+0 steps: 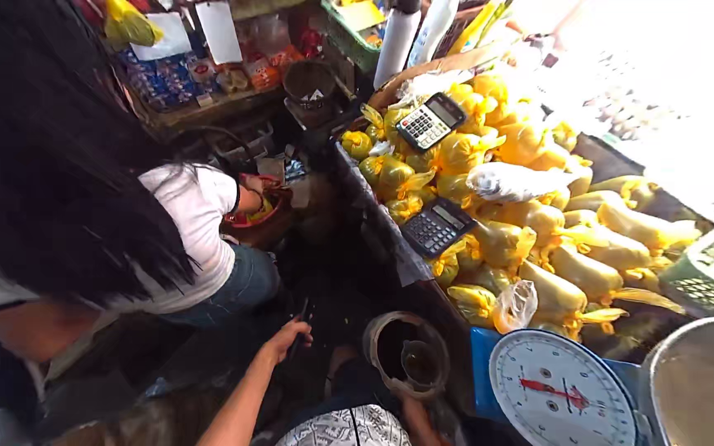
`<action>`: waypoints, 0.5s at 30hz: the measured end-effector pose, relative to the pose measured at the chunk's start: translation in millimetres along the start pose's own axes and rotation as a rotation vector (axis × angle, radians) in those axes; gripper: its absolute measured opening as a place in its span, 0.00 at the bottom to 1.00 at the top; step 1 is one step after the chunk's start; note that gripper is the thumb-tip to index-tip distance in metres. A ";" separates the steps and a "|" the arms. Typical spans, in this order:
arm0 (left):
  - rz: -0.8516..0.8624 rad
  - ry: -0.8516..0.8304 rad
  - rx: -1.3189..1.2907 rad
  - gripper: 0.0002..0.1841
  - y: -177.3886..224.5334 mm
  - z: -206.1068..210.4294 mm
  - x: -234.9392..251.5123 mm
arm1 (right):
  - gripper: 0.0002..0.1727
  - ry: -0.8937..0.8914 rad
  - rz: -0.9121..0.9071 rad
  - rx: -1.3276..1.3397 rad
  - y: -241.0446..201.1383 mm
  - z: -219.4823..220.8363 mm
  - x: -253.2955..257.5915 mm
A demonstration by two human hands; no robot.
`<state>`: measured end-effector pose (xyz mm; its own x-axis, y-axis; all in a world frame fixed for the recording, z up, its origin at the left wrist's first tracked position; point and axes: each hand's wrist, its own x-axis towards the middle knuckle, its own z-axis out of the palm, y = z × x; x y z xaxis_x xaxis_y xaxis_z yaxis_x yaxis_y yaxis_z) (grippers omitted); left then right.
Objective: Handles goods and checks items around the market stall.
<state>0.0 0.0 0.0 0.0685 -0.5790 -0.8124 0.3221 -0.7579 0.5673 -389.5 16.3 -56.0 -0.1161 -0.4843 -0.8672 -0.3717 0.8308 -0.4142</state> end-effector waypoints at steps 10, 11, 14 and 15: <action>0.267 -0.198 -0.314 0.33 93.8 -7.2 22.1 | 0.24 -0.198 -0.122 -0.083 -194.8 41.4 55.9; 0.323 -0.218 -0.364 0.32 115.3 -6.5 32.7 | 0.24 -0.245 -0.144 -0.026 -219.7 45.6 60.0; 0.426 -0.336 -0.518 0.33 181.9 4.3 56.6 | 0.27 -0.395 -0.210 0.071 -286.9 51.8 58.2; 0.435 -0.373 -0.523 0.33 205.0 10.5 63.4 | 0.27 -0.451 -0.255 0.058 -309.2 51.5 55.3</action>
<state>60.5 -195.2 66.2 -0.0013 -0.9252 -0.3795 0.7496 -0.2521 0.6120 -233.6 -253.2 9.9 0.3843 -0.5175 -0.7645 -0.2830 0.7222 -0.6312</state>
